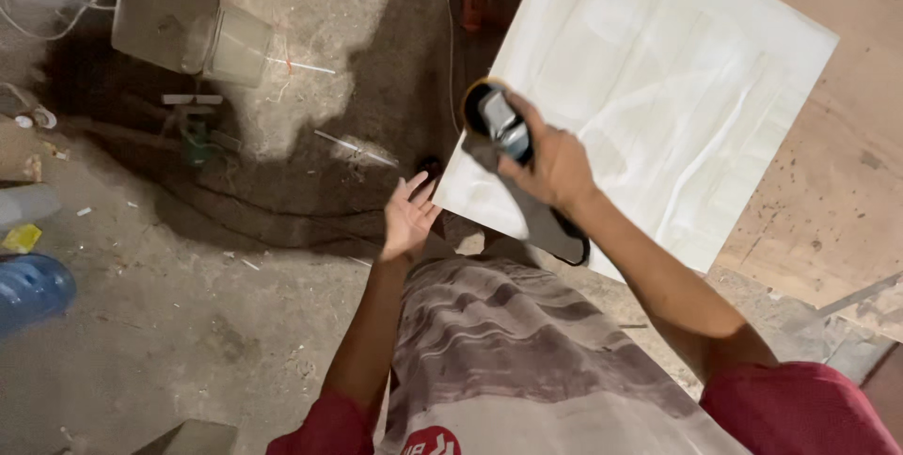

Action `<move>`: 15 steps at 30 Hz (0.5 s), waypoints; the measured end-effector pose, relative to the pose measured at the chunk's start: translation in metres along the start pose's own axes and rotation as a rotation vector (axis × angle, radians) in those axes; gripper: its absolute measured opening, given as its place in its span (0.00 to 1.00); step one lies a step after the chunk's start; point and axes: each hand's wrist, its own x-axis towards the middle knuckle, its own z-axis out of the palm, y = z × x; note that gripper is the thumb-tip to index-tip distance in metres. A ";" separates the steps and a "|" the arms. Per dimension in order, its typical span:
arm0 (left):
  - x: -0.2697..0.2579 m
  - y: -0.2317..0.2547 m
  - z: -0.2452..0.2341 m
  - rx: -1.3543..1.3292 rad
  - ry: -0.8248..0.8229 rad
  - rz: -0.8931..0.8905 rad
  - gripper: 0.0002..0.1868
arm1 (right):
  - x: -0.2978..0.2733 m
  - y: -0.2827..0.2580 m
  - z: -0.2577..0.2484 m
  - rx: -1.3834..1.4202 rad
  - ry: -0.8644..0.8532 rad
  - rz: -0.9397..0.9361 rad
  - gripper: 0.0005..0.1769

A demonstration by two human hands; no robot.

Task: The person removes a protective plastic film from a white rectangular board and then uses an orbital sander to smooth the surface. The person moves the sander across the board in various patterns to cover the entire area.

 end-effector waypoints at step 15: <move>-0.023 0.037 0.016 -0.275 -0.036 -0.215 0.60 | 0.031 0.008 -0.022 0.040 0.002 -0.004 0.47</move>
